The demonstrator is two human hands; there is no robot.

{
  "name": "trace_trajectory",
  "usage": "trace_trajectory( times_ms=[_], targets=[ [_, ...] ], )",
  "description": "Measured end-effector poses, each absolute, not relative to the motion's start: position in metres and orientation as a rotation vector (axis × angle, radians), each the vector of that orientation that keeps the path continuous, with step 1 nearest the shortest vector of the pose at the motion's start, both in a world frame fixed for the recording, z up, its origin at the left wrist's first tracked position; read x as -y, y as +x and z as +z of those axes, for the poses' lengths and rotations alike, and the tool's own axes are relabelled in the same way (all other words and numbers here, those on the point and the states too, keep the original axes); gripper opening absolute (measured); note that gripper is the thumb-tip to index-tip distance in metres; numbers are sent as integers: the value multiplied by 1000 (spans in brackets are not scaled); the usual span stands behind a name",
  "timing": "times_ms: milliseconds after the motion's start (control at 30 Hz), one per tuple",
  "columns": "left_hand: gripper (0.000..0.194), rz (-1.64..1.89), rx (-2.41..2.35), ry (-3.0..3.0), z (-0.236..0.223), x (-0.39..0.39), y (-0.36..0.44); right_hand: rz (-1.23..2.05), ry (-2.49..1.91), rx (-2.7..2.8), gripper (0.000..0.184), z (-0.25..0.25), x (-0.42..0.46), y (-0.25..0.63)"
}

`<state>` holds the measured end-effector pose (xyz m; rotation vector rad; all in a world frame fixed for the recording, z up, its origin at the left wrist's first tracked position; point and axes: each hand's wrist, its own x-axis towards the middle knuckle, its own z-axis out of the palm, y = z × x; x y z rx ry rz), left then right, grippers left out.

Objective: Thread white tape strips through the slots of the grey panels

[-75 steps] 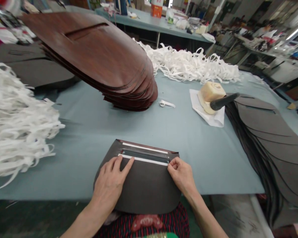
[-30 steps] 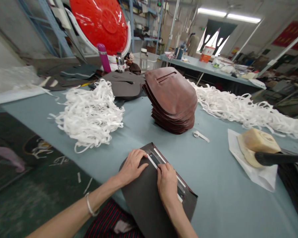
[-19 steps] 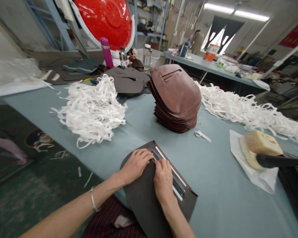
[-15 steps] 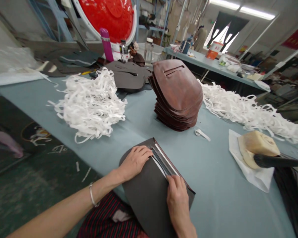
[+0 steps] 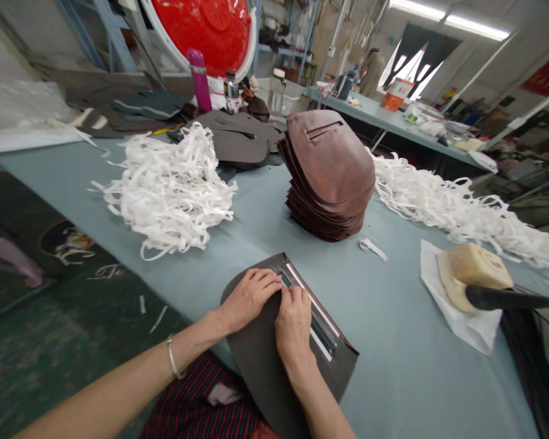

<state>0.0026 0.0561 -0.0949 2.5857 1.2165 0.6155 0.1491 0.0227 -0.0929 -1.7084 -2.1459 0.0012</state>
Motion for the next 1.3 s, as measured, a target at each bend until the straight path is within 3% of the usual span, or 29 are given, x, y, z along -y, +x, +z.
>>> trace_trajectory(
  times_ms=[333,633,1067,1167,1300],
  targets=[
    [32,580,-1199,2649,-99,-57,6,-94,-1857,2228,27,-94,-9,152],
    [31,613,-1200,2656,-105,-55,7,-293,-1693,2326,34,-99,82,244],
    [33,476,-1054,2747,-94,-25,38,-232,-1657,2255,34,-105,91,257],
    [46,444,-980,2732,-90,-5,55,-232,-1615,2237,34,-109,91,260],
    [54,425,-1248,2678,-88,-19,36,-248,-1536,2240,33,-111,90,264]
  ],
)
